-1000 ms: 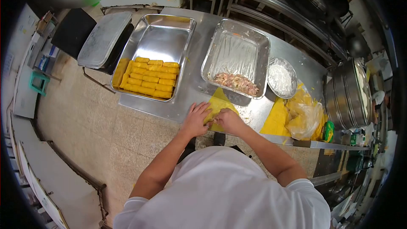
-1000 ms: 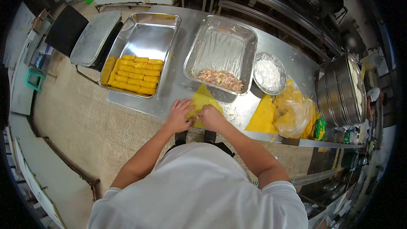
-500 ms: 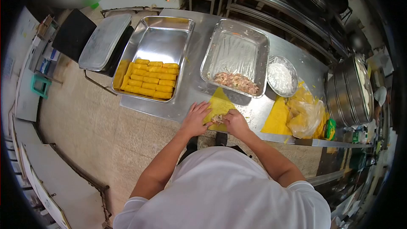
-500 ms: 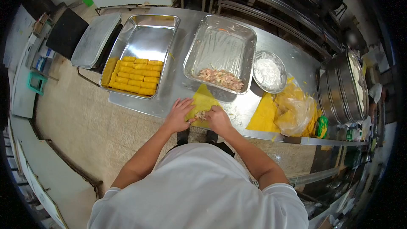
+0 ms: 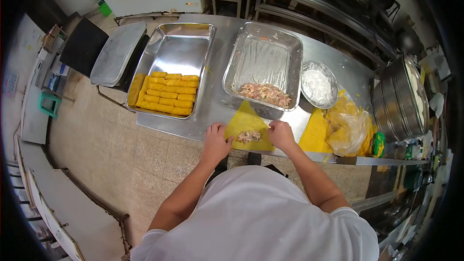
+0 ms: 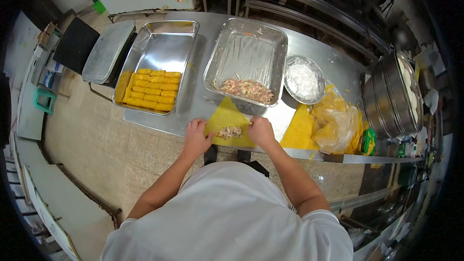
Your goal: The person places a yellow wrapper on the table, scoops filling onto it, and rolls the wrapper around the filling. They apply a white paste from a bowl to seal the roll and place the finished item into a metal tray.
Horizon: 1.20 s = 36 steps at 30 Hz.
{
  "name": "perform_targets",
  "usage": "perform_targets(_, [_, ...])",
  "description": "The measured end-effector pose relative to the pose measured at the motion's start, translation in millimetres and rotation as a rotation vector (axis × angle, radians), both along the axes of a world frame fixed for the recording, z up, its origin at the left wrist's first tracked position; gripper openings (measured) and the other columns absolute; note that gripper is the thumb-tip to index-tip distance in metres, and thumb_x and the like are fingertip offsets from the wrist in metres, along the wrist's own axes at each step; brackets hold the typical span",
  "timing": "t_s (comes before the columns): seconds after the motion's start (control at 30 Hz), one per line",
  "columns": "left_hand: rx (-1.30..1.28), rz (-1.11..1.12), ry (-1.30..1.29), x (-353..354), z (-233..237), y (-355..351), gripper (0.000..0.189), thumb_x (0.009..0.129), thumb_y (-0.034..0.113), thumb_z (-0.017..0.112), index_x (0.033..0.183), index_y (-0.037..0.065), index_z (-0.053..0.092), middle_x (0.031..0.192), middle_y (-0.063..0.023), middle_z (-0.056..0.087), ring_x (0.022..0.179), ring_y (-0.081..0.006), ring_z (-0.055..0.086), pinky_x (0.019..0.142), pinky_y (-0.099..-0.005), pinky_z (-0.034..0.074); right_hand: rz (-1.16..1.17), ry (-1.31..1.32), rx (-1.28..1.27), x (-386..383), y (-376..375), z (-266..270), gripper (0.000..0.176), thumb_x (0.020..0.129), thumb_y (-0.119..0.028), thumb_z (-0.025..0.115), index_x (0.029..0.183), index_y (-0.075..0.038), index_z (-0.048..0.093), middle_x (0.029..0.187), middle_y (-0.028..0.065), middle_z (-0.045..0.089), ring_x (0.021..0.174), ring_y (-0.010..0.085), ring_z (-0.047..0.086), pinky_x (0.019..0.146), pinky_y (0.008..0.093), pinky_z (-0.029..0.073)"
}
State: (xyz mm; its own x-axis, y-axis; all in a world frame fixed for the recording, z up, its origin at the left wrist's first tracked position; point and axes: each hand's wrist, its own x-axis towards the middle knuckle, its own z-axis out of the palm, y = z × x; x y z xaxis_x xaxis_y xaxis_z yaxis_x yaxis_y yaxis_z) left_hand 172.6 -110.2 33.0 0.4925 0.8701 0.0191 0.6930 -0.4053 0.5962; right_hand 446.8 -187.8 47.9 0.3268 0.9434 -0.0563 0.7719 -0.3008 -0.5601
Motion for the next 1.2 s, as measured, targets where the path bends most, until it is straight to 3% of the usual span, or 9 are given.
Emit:
perform_targets(0.17, [-0.192,0.087,-0.027,15,-7,1,0.038,0.088,0.015,0.082,0.12,0.002,0.067,0.116,-0.0197,0.073,0.112,-0.0436,0.067,0.094,-0.0545,0.053,-0.057,0.011,-0.11,-12,-10,-34,0.019,0.085,-0.013,0.072,0.097,-0.001,0.079,0.092,0.0258,0.076,0.084,0.0438,0.075,0.078,0.0512,0.061])
perform_targets(0.37, [-0.392,0.257,-0.128,5,-7,-5,0.032,0.087,0.023,0.085,0.106,0.0,0.074,0.106,-0.0242,0.077,0.101,-0.0435,0.074,0.087,-0.0507,0.058,-0.451,0.523,0.015,-16,-17,-51,0.019,0.086,-0.015,0.076,0.096,0.001,0.077,0.078,0.0146,0.075,0.073,0.0237,0.073,0.07,0.0387,0.058])
perform_targets(0.47, [-0.552,0.256,-0.077,-5,-23,-4,0.031,0.086,0.025,0.086,0.102,0.0,0.077,0.1,-0.0237,0.078,0.098,-0.0408,0.076,0.084,-0.0482,0.058,-0.22,0.328,-0.271,-6,-25,-45,0.026,0.085,-0.019,0.077,0.102,0.001,0.079,0.086,0.0225,0.077,0.081,0.0331,0.076,0.075,0.0428,0.059])
perform_targets(0.6, [-0.732,0.354,-0.189,-9,-18,-11,0.027,0.086,0.023,0.086,0.094,-0.001,0.078,0.091,-0.021,0.079,0.088,-0.0373,0.076,0.079,-0.0454,0.059,-0.302,0.381,-0.17,-17,-30,-20,0.026,0.085,-0.017,0.078,0.1,0.004,0.077,0.082,0.0173,0.076,0.075,0.0257,0.073,0.07,0.0391,0.057])
perform_targets(0.67, [-0.614,0.369,-0.236,-8,-9,-17,0.027,0.087,0.022,0.085,0.096,-0.002,0.077,0.093,-0.0204,0.078,0.086,-0.0361,0.076,0.077,-0.0437,0.059,-0.352,0.397,-0.065,-23,-33,-23,0.02,0.087,-0.012,0.078,0.097,0.005,0.076,0.077,0.0093,0.073,0.068,0.0165,0.066,0.063,0.0349,0.053])
perform_targets(0.77, [-0.391,0.314,-0.35,2,-2,-29,0.027,0.087,0.02,0.084,0.101,-0.001,0.076,0.101,-0.02,0.077,0.092,-0.0361,0.074,0.081,-0.0443,0.058,-0.43,0.479,0.008,-33,-36,-31,0.02,0.087,-0.014,0.076,0.097,0.004,0.076,0.084,0.0205,0.078,0.075,0.0285,0.076,0.071,0.0394,0.059])
perform_targets(0.9, [0.012,-0.005,-0.458,25,5,-29,0.031,0.087,0.018,0.082,0.112,0.002,0.072,0.118,-0.0201,0.073,0.111,-0.0385,0.069,0.096,-0.049,0.055,-0.377,0.432,0.128,-55,-33,-21,0.015,0.091,-0.01,0.072,0.097,0.004,0.075,0.084,0.0195,0.077,0.075,0.0288,0.076,0.071,0.04,0.059])
perform_targets(1.07, [0.098,-0.363,-0.086,48,-8,-22,0.042,0.084,0.017,0.08,0.119,-0.001,0.067,0.132,-0.021,0.068,0.128,-0.039,0.06,0.112,-0.0505,0.046,-0.257,0.218,0.155,-74,-29,1,0.011,0.088,-0.003,0.073,0.096,0.004,0.073,0.084,0.0189,0.075,0.071,0.0304,0.072,0.07,0.0413,0.058])
perform_targets(1.2, [0.114,-0.422,0.002,43,5,-21,0.05,0.079,0.016,0.081,0.122,-0.004,0.065,0.139,-0.0233,0.064,0.133,-0.038,0.058,0.117,-0.0478,0.043,-0.094,0.037,0.308,-79,-24,6,0.014,0.084,-0.002,0.074,0.097,0.001,0.072,0.095,0.0211,0.073,0.089,0.0396,0.071,0.082,0.0461,0.058])
